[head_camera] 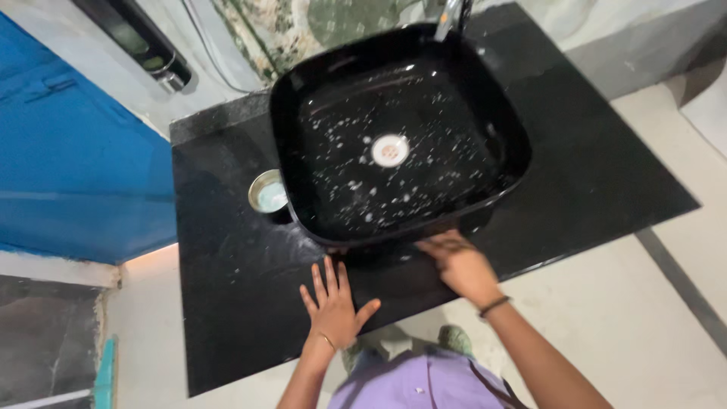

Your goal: The person cleans a black bathroom sink and countertop using a blue cloth and a small metal bowl containing cleaning solution. They wipe the countertop around the sink, rinse the cloth under the faucet, and scrub the sink basin and faucet area.

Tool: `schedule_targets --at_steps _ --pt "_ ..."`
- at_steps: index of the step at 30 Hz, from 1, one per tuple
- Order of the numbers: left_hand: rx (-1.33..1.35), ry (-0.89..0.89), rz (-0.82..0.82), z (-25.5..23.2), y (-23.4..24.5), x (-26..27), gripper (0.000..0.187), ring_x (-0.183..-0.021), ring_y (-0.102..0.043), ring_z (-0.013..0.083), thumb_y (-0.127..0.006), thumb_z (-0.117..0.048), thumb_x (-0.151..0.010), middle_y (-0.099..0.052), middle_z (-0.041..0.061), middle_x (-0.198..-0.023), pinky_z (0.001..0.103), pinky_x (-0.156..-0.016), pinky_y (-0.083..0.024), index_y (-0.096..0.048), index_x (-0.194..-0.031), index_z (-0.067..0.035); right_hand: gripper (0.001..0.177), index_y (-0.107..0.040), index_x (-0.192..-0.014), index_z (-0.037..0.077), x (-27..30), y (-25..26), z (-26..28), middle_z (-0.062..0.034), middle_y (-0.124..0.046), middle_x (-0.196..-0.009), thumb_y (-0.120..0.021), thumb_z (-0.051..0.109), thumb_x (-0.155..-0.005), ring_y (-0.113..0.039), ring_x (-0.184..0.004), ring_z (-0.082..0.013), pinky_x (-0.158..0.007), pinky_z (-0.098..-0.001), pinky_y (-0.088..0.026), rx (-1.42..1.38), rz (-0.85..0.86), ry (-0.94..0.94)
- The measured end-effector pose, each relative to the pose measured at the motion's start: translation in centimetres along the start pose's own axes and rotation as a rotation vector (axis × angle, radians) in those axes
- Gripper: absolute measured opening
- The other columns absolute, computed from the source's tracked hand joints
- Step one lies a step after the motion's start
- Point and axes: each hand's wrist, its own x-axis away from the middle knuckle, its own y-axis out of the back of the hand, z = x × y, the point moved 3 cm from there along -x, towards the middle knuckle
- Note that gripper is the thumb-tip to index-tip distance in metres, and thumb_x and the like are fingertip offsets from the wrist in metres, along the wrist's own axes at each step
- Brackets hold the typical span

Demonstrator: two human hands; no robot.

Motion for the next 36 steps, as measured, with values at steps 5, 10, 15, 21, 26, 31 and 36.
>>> schedule_targets --at_steps 5,10,15,21,26,31,36 --pt "-0.077 0.041 -0.049 -9.2 -2.4 -1.5 0.107 -0.154 0.008 0.0455 -0.049 -0.070 -0.092 0.007 0.018 -0.170 0.060 -0.122 -0.007 -0.008 -0.159 0.003 0.063 -0.066 -0.138 0.022 2.8 5.8 -15.9 -0.0145 -0.059 -0.145 -0.058 0.000 -0.080 -0.059 -0.125 -0.0384 -0.104 -0.0424 -0.048 0.271 -0.153 -0.258" --pt "0.044 -0.253 -0.238 -17.5 -5.4 -4.5 0.082 -0.154 -0.004 0.0419 -0.055 -0.040 -0.095 -0.008 0.017 -0.168 0.060 -0.121 -0.009 -0.022 -0.156 0.004 0.050 -0.064 -0.137 0.010 3.2 6.4 -16.8 -0.0210 -0.062 -0.137 -0.060 0.009 -0.087 -0.062 -0.119 -0.0415 -0.104 -0.0457 -0.051 0.429 -0.302 -0.272" --pt "0.284 -0.409 -0.294 -19.4 -7.0 -6.1 0.067 -0.158 -0.023 0.0274 -0.054 -0.004 -0.088 -0.030 0.008 -0.169 0.050 -0.128 -0.014 -0.039 -0.154 -0.003 0.036 -0.073 -0.116 0.013 5.4 3.2 -8.8 -0.0141 -0.068 -0.130 -0.059 0.007 -0.083 -0.064 -0.119 -0.0344 -0.102 -0.0452 -0.050 -0.061 -0.095 0.063" --pt "0.195 -0.443 -0.139 -19.1 -6.0 -5.5 0.088 -0.159 0.000 0.0339 -0.068 -0.030 -0.092 -0.008 0.009 -0.172 0.057 -0.123 0.001 -0.019 -0.161 -0.007 0.034 -0.076 -0.109 0.017 8.5 9.1 -16.9 -0.0065 -0.073 -0.115 -0.056 0.008 -0.084 -0.064 -0.105 -0.0295 -0.091 -0.0473 -0.050 0.012 -0.276 0.139" --pt "0.022 -0.292 0.120 -20.4 -5.1 -4.6 0.126 -0.156 0.022 0.0374 -0.079 -0.049 -0.074 0.013 0.009 -0.173 0.063 -0.120 0.011 -0.001 -0.164 -0.010 0.032 -0.076 -0.122 0.016 10.5 12.6 -26.1 -0.0079 -0.072 -0.128 -0.061 0.001 -0.098 -0.057 -0.102 -0.0306 -0.096 -0.0405 -0.049 0.190 -0.464 -0.280" --pt "0.155 -0.322 0.172 -19.4 -5.5 -5.6 0.109 -0.156 0.026 0.0319 -0.062 -0.058 -0.085 0.013 0.006 -0.174 0.060 -0.118 0.017 -0.005 -0.164 -0.010 0.037 -0.074 -0.121 0.009 9.1 8.1 -21.0 -0.0139 -0.068 -0.107 -0.066 -0.001 -0.086 -0.056 -0.101 -0.0331 -0.085 -0.0443 -0.050 0.254 -0.475 -0.334" --pt "0.523 -0.391 0.105 -16.6 -8.5 -8.5 0.080 -0.159 0.013 0.0209 -0.018 -0.062 -0.101 -0.003 -0.001 -0.174 0.049 -0.123 0.009 -0.014 -0.164 -0.013 0.036 -0.075 -0.112 0.008 8.6 2.6 -7.3 -0.0138 -0.071 -0.126 -0.063 -0.004 -0.080 -0.059 -0.098 -0.0333 -0.086 -0.0421 -0.051 -0.082 -0.375 0.022"
